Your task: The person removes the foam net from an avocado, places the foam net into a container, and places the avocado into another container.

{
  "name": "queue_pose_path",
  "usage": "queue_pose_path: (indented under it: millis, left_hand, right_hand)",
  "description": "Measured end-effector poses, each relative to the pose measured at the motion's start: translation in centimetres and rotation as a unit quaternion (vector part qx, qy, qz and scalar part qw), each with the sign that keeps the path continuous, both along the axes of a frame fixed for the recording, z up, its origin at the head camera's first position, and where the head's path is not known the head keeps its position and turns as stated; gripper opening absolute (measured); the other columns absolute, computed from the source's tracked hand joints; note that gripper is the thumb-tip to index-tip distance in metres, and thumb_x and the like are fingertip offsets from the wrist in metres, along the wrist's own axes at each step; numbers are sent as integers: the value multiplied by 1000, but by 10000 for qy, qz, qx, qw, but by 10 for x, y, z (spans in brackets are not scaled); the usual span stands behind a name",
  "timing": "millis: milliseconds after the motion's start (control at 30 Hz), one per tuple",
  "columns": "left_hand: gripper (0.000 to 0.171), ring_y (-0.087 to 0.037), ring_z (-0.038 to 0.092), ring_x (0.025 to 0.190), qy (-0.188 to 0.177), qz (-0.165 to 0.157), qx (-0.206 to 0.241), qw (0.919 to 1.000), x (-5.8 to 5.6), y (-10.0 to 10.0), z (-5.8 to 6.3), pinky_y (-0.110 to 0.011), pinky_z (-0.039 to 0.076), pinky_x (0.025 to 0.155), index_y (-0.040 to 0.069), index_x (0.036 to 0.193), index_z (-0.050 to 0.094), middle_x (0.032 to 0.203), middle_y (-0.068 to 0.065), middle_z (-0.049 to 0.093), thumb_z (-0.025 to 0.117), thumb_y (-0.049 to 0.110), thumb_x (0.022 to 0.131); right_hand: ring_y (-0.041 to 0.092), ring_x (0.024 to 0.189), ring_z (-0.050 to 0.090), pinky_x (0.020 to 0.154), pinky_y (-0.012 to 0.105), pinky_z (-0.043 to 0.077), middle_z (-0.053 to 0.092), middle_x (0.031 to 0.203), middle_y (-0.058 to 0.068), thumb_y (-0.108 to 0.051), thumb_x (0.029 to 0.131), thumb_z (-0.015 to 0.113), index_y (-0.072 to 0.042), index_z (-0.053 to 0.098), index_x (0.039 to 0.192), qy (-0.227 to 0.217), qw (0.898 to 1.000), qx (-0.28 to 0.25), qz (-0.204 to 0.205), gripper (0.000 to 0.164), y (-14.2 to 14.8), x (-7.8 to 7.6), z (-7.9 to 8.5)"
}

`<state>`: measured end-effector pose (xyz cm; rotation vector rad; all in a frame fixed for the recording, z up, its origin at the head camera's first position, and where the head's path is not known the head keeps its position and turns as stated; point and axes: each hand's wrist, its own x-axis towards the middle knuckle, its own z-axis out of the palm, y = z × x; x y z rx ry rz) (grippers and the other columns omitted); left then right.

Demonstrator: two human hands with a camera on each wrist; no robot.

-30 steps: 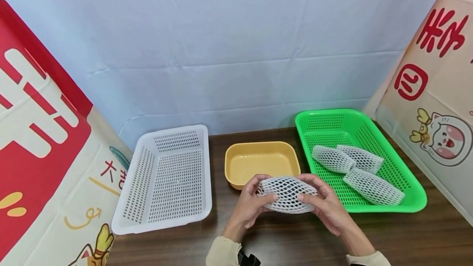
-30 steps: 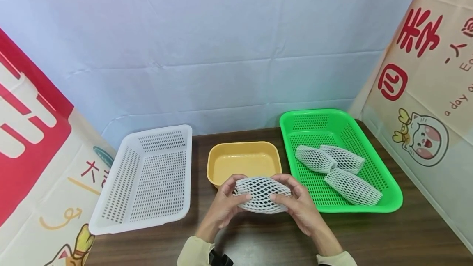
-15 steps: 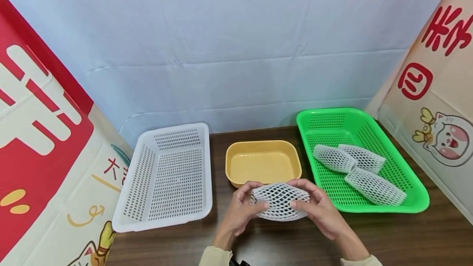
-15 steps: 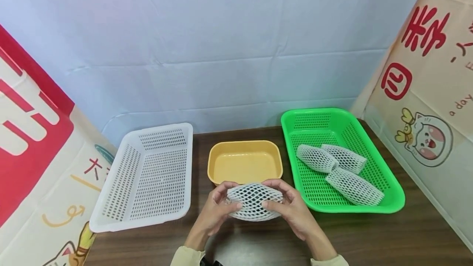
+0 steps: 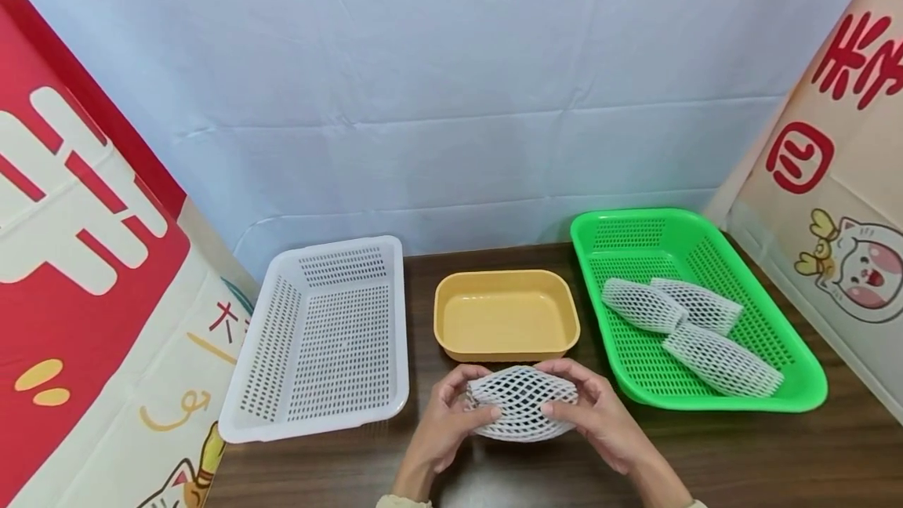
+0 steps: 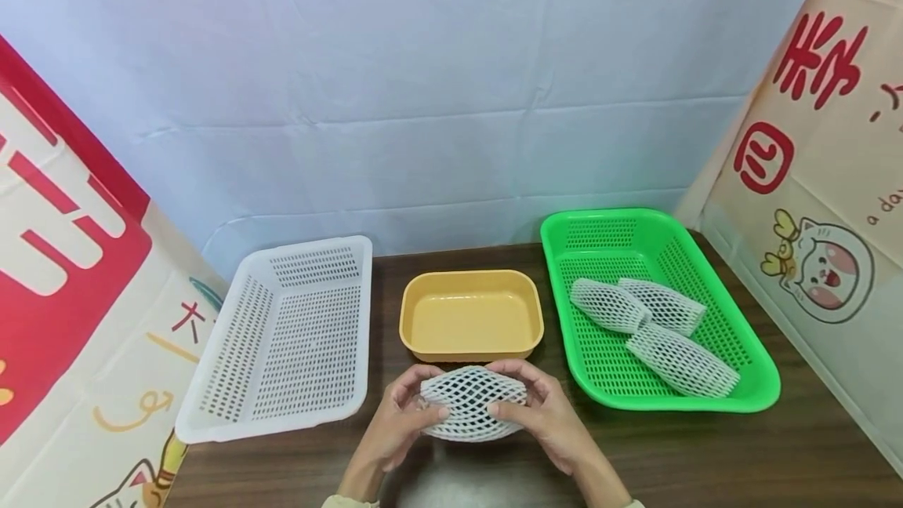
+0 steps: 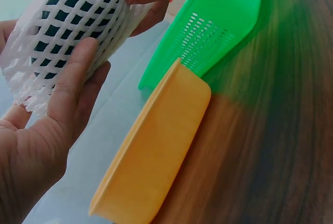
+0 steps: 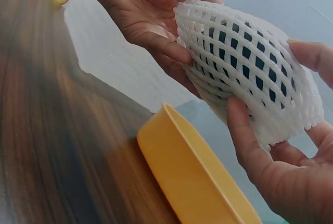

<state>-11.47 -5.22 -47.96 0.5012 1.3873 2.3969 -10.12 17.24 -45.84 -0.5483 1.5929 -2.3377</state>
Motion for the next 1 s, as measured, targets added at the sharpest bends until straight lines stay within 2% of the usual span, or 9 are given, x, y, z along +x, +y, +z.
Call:
queue_pose_path:
  millis: [300,667,767,1000]
  left_hand:
    - [44,-29,57,88,-176,94,-105,9997,11,-7,-13,-43,48,72,-4,112,48,103,-20,51,67,-5,71]
    - [46,-29,57,90,-654,284,-370,9968,24,-13,-27,-40,48,73,-6,112,49,105,-20,51,69,-6,70]
    - [47,-29,56,91,-834,330,-321,9954,25,-13,-31,-39,48,73,-5,112,50,105,-20,52,70,-6,70]
    - [48,-26,57,89,-976,425,-509,9930,27,-14,-40,-37,48,73,-4,111,50,102,-17,54,71,-5,68]
  right_hand:
    - [23,96,53,75,40,48,47,113,17,10,83,52,7,41,121,-185,9998,-59,-14,40,-7,9,-14]
    - [21,96,51,77,37,47,47,113,17,5,82,57,7,41,122,-1110,9932,158,-307,43,-14,21,-35]
    - [22,96,51,78,38,47,47,114,17,5,82,57,7,41,122,-1223,9916,221,-361,44,-15,21,-38]
    - [25,96,52,78,41,46,48,114,19,4,81,58,6,43,121,-1421,9883,307,-458,43,-17,22,-47]
